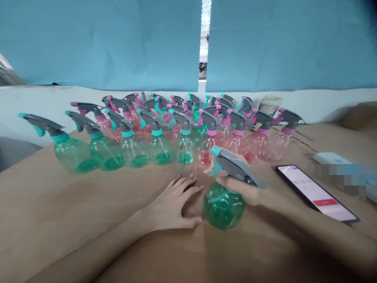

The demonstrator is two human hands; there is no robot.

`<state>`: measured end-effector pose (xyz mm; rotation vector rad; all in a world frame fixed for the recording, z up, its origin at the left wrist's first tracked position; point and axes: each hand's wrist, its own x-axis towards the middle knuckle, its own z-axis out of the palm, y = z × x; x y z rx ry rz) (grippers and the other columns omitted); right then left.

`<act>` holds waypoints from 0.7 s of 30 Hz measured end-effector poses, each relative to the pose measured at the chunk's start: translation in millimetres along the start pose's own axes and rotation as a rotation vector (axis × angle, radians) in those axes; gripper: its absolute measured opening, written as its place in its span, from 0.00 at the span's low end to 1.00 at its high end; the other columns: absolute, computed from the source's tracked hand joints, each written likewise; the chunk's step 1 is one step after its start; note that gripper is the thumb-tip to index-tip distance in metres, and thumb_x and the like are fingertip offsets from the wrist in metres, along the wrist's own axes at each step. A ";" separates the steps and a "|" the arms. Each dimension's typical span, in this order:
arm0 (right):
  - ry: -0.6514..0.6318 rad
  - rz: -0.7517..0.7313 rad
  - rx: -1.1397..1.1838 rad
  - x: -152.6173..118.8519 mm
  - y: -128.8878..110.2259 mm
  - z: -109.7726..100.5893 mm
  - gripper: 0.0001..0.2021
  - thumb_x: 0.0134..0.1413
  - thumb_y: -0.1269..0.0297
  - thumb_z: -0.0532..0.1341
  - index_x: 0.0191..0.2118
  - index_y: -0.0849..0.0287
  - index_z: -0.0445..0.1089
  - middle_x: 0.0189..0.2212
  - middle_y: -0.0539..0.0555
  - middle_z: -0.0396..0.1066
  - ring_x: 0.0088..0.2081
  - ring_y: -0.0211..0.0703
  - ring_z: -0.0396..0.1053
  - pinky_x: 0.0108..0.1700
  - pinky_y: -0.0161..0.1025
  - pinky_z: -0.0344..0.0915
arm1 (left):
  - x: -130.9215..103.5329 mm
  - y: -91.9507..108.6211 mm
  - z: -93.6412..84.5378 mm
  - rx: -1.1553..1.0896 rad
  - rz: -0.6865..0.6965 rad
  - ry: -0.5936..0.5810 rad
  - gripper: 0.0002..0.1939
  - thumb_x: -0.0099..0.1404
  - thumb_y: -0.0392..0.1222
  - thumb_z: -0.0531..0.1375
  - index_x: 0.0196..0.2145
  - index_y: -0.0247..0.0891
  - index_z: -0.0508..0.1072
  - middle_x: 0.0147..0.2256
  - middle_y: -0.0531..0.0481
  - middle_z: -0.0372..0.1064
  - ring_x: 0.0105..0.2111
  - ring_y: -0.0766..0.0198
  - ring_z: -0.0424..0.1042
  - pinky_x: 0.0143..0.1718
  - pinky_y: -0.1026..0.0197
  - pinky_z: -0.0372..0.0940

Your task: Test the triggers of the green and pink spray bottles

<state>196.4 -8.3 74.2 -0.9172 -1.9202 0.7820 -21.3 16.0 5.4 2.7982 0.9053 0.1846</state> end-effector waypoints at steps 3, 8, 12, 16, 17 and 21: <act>0.014 -0.020 0.089 -1.2 6.7 3.1 0.11 0.44 0.72 0.55 0.36 0.53 0.61 0.29 0.47 0.67 0.28 0.37 0.67 0.31 0.35 0.64 | 0.0 -0.1 1.0 -0.002 0.000 0.008 0.40 0.54 0.60 0.57 0.59 0.43 0.51 0.60 0.44 0.46 0.59 0.49 0.44 0.57 0.44 0.39; 0.038 0.024 0.184 -4.8 14.3 8.5 0.14 0.49 0.67 0.57 0.43 0.50 0.61 0.32 0.48 0.69 0.33 0.38 0.70 0.36 0.36 0.67 | 1.4 0.4 1.2 0.013 -0.001 0.003 0.39 0.55 0.60 0.57 0.60 0.42 0.51 0.61 0.43 0.44 0.59 0.49 0.45 0.57 0.44 0.40; 0.074 0.050 0.115 -6.3 16.0 9.8 0.13 0.50 0.61 0.58 0.44 0.50 0.63 0.32 0.48 0.69 0.33 0.39 0.70 0.35 0.37 0.67 | 2.0 -0.1 1.6 0.019 0.007 0.009 0.39 0.54 0.61 0.57 0.58 0.40 0.53 0.60 0.41 0.46 0.59 0.48 0.45 0.57 0.43 0.40; 0.087 0.053 0.084 -6.9 15.6 9.6 0.14 0.50 0.59 0.58 0.44 0.49 0.63 0.29 0.47 0.69 0.30 0.38 0.70 0.34 0.37 0.67 | 1.5 -0.9 2.4 0.009 0.018 0.027 0.37 0.55 0.61 0.56 0.57 0.40 0.56 0.60 0.41 0.47 0.59 0.48 0.45 0.57 0.43 0.40; 0.088 0.054 0.072 -7.1 15.2 9.6 0.13 0.50 0.59 0.58 0.44 0.48 0.63 0.30 0.48 0.69 0.29 0.39 0.69 0.33 0.38 0.67 | 1.4 -0.9 2.5 0.004 0.020 0.030 0.37 0.55 0.61 0.57 0.57 0.40 0.56 0.60 0.41 0.47 0.59 0.48 0.45 0.57 0.43 0.40; 0.088 0.034 0.029 -6.6 12.8 9.7 0.13 0.52 0.60 0.57 0.45 0.48 0.63 0.33 0.49 0.69 0.32 0.40 0.70 0.36 0.39 0.68 | 1.3 -0.3 2.2 -0.015 0.024 0.034 0.36 0.55 0.59 0.58 0.57 0.40 0.57 0.60 0.42 0.47 0.59 0.47 0.46 0.57 0.43 0.40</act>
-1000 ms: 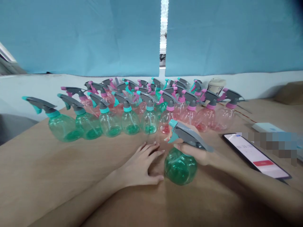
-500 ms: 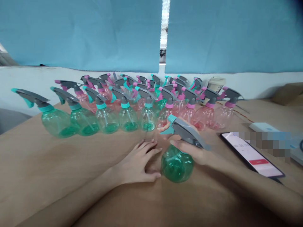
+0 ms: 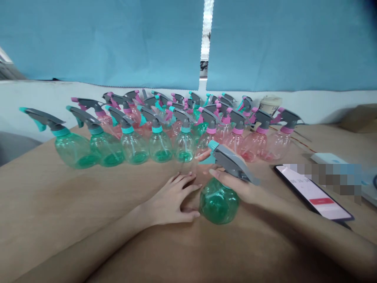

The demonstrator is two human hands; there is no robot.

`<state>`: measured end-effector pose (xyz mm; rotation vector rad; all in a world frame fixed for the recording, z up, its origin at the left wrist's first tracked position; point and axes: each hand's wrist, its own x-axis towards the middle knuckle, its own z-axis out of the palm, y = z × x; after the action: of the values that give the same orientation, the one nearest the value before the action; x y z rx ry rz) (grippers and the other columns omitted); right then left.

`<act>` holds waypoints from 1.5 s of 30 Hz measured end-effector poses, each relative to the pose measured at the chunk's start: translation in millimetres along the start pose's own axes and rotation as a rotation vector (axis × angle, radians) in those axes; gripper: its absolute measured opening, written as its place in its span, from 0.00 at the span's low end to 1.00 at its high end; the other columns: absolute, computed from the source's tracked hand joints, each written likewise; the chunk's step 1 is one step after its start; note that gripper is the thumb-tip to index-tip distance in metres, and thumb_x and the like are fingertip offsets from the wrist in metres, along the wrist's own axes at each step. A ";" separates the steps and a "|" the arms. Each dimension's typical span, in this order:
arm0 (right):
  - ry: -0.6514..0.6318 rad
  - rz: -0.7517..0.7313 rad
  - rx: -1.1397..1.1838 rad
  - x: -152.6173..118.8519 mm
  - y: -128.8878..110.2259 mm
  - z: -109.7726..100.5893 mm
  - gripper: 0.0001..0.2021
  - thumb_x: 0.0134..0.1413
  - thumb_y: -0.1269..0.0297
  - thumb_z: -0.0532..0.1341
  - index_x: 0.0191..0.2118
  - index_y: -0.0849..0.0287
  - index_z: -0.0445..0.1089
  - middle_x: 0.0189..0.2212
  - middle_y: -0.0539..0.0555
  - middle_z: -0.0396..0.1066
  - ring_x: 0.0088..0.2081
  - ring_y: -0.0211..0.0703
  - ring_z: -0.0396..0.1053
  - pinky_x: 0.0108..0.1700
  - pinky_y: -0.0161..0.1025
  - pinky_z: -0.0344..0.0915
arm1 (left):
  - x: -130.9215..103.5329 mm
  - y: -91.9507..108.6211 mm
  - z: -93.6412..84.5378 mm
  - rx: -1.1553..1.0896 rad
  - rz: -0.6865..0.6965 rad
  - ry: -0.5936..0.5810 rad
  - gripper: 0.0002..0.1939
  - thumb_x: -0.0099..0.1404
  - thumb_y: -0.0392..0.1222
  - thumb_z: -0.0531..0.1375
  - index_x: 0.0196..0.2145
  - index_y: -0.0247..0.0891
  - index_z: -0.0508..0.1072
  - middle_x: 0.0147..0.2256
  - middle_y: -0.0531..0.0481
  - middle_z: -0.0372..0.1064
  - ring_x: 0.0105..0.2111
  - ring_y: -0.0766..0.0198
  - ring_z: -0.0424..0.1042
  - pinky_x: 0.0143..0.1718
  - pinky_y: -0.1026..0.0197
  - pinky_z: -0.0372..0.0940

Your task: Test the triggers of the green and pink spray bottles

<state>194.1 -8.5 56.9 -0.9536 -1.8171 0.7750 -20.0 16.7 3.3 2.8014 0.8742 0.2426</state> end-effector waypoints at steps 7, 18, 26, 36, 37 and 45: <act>0.001 0.024 -0.020 4.6 -2.7 4.2 0.13 0.52 0.60 0.55 0.45 0.52 0.63 0.37 0.50 0.71 0.30 0.38 0.69 0.33 0.37 0.67 | 0.4 1.8 -2.7 0.016 -0.007 -0.016 0.36 0.55 0.59 0.57 0.57 0.41 0.56 0.60 0.41 0.46 0.59 0.48 0.45 0.57 0.44 0.41; -0.014 -0.067 0.010 2.9 4.1 10.6 0.20 0.49 0.60 0.57 0.50 0.50 0.59 0.38 0.51 0.70 0.28 0.39 0.69 0.34 0.41 0.69 | -0.1 0.8 0.0 -0.014 -0.006 0.004 0.35 0.55 0.59 0.58 0.57 0.42 0.57 0.59 0.44 0.49 0.58 0.47 0.46 0.57 0.43 0.40; -0.061 -0.011 -0.027 3.7 12.2 10.1 0.19 0.49 0.60 0.59 0.49 0.51 0.61 0.28 0.49 0.71 0.31 0.41 0.71 0.38 0.41 0.70 | 0.4 3.3 -3.4 0.009 -0.016 -0.021 0.35 0.55 0.59 0.58 0.56 0.40 0.58 0.58 0.42 0.51 0.58 0.47 0.47 0.57 0.44 0.40; -0.161 0.023 0.073 0.2 16.5 8.6 0.13 0.40 0.57 0.65 0.36 0.51 0.69 0.34 0.49 0.72 0.38 0.43 0.71 0.40 0.42 0.70 | 0.6 2.9 -2.2 -0.003 -0.023 0.003 0.36 0.54 0.58 0.58 0.57 0.42 0.56 0.58 0.42 0.50 0.57 0.46 0.49 0.55 0.43 0.43; -0.174 0.022 0.094 0.1 15.1 7.5 0.16 0.38 0.56 0.66 0.37 0.51 0.69 0.34 0.49 0.72 0.38 0.43 0.71 0.39 0.42 0.71 | 0.7 2.8 -2.4 -0.004 -0.017 0.001 0.36 0.54 0.58 0.58 0.57 0.42 0.56 0.58 0.43 0.50 0.57 0.46 0.49 0.55 0.44 0.44; -0.156 -0.089 0.055 3.9 2.8 4.3 0.16 0.35 0.55 0.67 0.34 0.53 0.69 0.30 0.49 0.72 0.34 0.42 0.71 0.35 0.40 0.71 | 0.4 3.0 -2.5 -0.025 -0.001 0.016 0.35 0.54 0.58 0.58 0.57 0.42 0.57 0.57 0.43 0.52 0.57 0.46 0.50 0.55 0.45 0.45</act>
<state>189.9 -4.2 54.7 -0.7902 -1.9485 0.8591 -18.6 14.8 6.4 2.7799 0.8702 0.2745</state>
